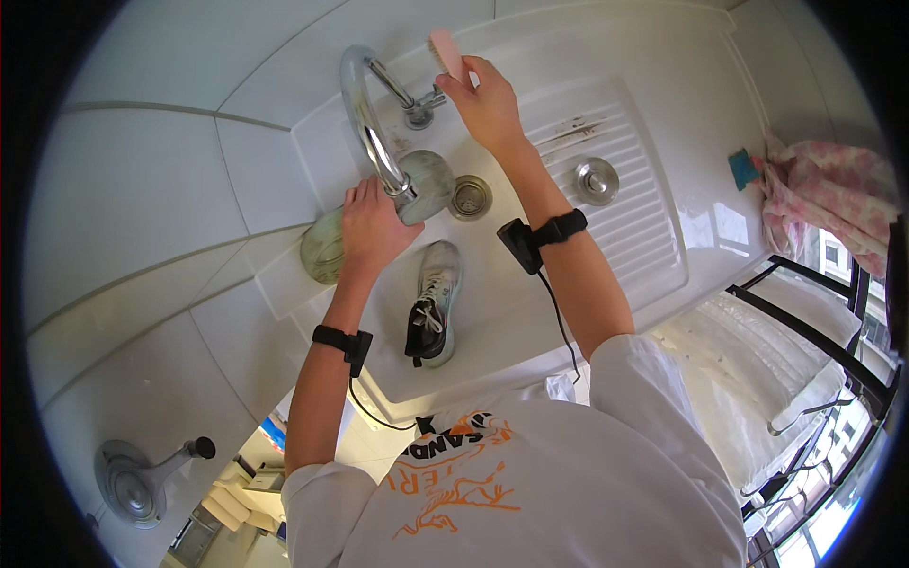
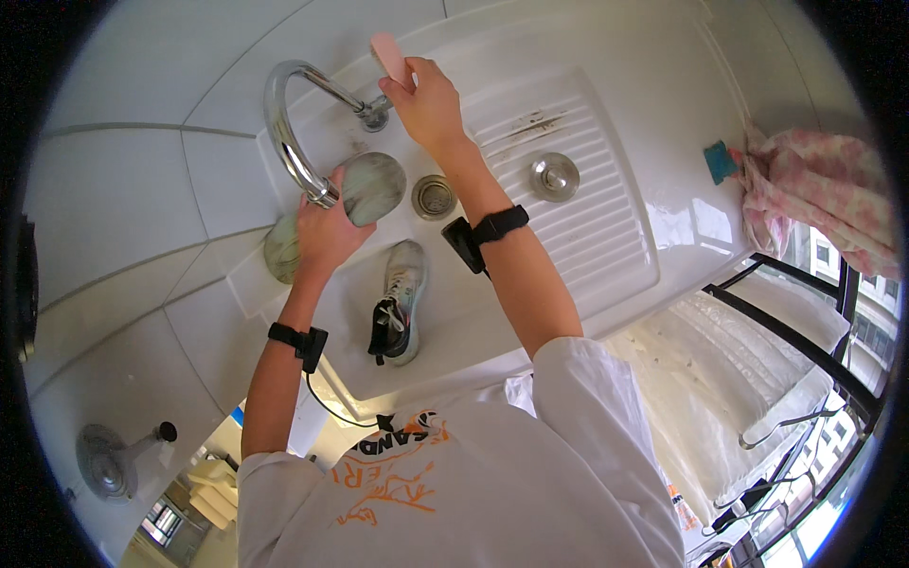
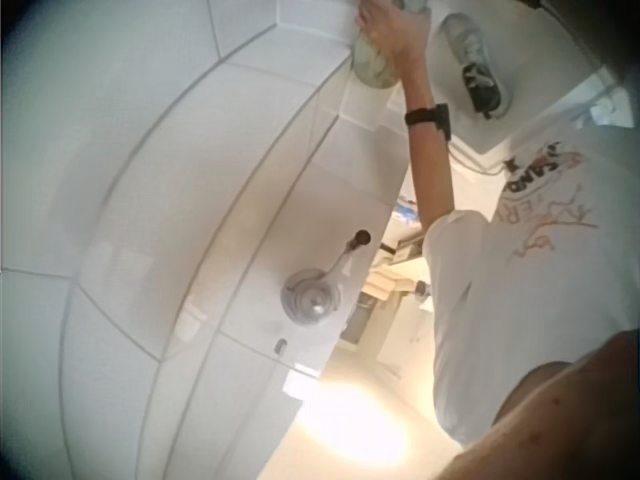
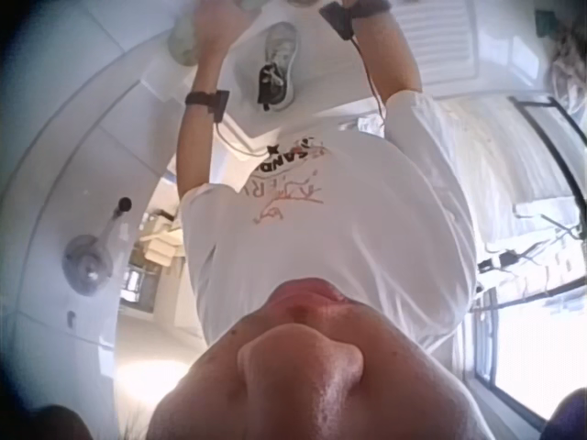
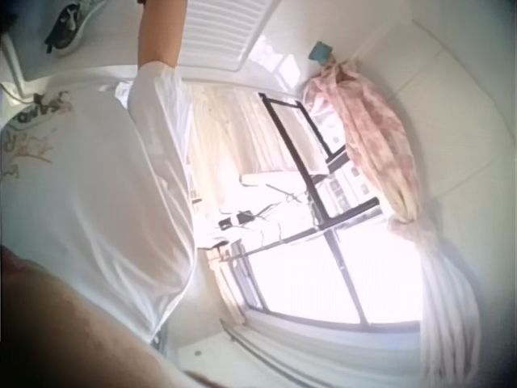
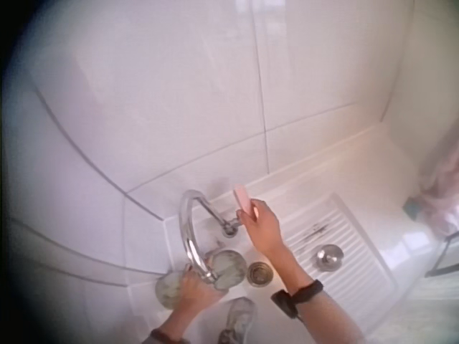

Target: The recorder is washing and scrubbing a pair of sneakers in a utility sink using a brush and detergent.

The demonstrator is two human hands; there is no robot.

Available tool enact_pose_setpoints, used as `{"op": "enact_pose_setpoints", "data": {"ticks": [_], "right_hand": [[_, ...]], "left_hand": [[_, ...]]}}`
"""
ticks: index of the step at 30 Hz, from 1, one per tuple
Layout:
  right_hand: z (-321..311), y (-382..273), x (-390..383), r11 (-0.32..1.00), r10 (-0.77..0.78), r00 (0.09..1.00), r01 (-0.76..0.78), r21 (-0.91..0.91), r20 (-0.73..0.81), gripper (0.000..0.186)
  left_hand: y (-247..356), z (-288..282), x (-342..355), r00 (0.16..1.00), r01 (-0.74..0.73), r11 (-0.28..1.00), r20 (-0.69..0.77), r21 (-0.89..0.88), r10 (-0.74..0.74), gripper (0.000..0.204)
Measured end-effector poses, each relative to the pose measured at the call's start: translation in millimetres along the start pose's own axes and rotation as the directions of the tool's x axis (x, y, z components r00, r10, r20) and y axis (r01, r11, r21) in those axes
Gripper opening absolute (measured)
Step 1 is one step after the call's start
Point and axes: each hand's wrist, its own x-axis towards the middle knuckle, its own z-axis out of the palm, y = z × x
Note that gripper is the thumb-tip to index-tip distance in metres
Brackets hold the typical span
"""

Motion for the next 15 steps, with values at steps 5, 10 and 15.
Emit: {"op": "enact_pose_setpoints", "data": {"ticks": [5, 10, 15], "right_hand": [[7.5, 1.8, -6.2, 1.0, 0.012, 0.997, -0.013, 0.011, 0.073, 0.044], [15.8, -6.7, -26.8, 0.994, 0.109, 0.982, -0.106, -0.026, 0.157, 0.043], [22.1, 0.5, -39.0, 0.967, 0.151, 0.989, -0.149, 0.206, 0.006, 0.044]], "left_hand": [[-2.2, 9.2, 1.4, 0.994, -0.06, 0.998, -0.095, -0.028, 0.057, 0.064], [-1.4, 4.9, 2.3, 0.995, -0.046, 0.998, -0.095, -0.039, 0.042, 0.069], [-0.9, 6.3, 3.5, 0.988, -0.084, 0.995, -0.138, -0.054, 0.076, 0.076]]}}
